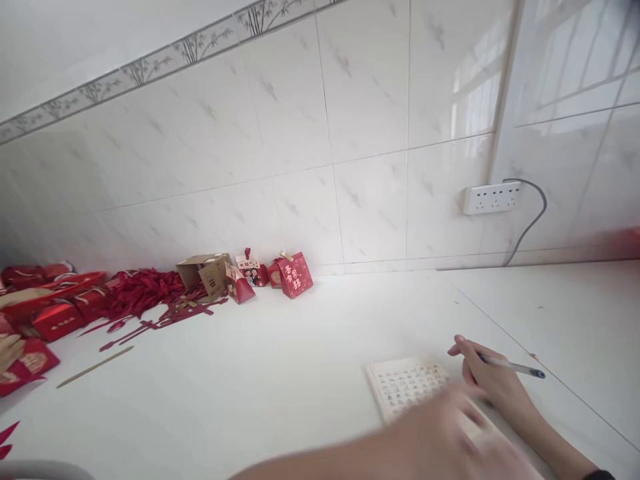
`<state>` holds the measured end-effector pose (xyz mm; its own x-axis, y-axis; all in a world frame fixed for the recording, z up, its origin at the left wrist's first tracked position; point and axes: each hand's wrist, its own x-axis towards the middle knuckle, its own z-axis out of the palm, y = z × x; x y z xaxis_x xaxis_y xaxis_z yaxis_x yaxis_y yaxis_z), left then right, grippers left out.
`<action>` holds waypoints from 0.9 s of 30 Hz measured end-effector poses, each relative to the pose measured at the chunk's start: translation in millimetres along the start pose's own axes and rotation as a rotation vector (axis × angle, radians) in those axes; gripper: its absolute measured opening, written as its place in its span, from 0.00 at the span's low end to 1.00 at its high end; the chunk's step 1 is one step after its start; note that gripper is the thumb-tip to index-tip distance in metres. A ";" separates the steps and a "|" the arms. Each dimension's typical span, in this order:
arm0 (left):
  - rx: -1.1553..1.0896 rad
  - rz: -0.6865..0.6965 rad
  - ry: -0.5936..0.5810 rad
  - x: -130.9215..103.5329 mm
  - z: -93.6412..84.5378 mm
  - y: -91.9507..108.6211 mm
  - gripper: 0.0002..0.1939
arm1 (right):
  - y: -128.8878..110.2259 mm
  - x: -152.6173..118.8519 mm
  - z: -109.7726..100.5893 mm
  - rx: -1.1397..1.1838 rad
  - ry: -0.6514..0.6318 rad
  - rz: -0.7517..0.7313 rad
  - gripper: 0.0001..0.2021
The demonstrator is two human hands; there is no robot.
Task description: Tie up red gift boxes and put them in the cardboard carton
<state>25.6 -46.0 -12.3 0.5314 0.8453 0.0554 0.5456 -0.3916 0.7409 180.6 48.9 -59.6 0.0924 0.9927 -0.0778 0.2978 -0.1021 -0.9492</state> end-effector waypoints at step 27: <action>0.303 -0.284 0.941 51.6 -228.8 -137.7 0.04 | 2.1 2.0 5.5 0.032 -0.041 -0.072 0.22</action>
<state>-170.3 134.7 41.7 -0.2942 0.8126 0.5031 0.7817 -0.0983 0.6159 176.1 51.0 -63.4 0.0328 0.9992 -0.0210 0.2720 -0.0291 -0.9619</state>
